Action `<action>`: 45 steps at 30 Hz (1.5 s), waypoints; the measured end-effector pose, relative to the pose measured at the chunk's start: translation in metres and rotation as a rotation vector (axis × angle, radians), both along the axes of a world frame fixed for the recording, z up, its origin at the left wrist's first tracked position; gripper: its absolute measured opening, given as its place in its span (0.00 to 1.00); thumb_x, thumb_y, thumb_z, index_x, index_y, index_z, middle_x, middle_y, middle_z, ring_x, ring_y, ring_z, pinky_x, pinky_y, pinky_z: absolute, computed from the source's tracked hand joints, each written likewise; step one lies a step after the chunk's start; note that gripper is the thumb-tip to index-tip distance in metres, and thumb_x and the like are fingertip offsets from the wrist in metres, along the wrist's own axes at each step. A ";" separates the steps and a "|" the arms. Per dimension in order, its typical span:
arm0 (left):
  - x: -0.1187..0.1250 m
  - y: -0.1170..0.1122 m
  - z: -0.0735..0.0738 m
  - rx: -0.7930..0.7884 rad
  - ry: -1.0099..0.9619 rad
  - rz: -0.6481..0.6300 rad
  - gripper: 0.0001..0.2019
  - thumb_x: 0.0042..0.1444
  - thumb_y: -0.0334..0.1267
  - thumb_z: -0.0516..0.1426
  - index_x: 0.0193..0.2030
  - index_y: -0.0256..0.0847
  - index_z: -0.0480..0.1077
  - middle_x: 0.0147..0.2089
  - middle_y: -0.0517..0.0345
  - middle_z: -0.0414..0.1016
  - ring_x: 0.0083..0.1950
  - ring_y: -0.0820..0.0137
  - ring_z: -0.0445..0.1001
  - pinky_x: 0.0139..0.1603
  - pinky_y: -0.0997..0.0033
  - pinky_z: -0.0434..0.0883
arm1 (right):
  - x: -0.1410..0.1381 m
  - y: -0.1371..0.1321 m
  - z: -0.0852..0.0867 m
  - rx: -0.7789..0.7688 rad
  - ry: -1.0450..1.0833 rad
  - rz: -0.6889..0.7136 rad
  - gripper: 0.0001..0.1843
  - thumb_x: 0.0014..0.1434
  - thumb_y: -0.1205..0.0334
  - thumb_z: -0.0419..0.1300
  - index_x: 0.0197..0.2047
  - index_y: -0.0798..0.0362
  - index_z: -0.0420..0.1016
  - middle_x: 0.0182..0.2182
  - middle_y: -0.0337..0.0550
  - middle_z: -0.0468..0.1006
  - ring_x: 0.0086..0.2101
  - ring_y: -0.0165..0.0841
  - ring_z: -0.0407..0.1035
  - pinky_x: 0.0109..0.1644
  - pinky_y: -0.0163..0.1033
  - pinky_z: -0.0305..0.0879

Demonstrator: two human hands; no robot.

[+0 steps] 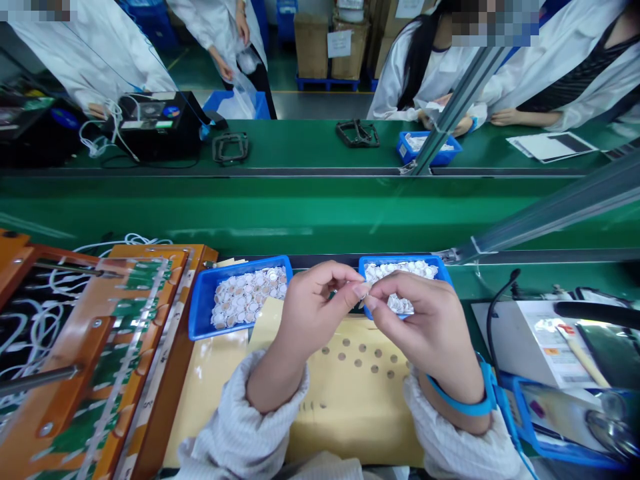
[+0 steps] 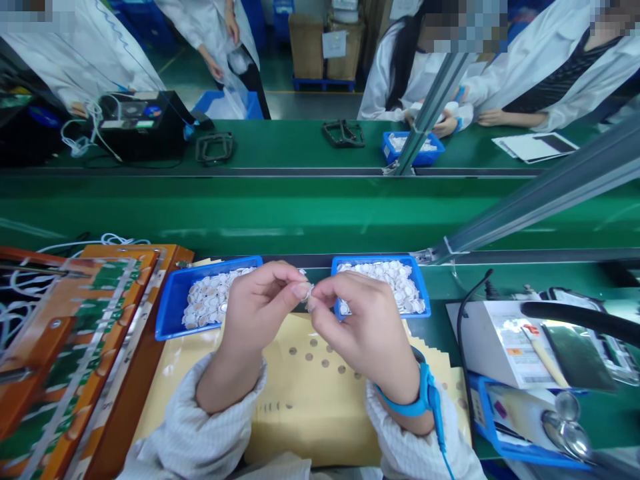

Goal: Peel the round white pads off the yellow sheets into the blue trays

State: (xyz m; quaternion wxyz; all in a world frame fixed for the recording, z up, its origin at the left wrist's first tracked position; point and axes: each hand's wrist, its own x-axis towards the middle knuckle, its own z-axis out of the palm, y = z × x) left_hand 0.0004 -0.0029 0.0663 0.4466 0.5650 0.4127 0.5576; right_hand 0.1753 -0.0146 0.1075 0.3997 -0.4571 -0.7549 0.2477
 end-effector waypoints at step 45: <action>-0.004 0.003 0.000 -0.205 -0.051 -0.193 0.11 0.65 0.43 0.65 0.36 0.39 0.76 0.29 0.61 0.74 0.29 0.75 0.68 0.29 0.78 0.64 | 0.002 0.005 -0.010 -0.161 0.080 0.012 0.08 0.66 0.65 0.64 0.33 0.50 0.79 0.25 0.32 0.79 0.27 0.28 0.72 0.33 0.33 0.65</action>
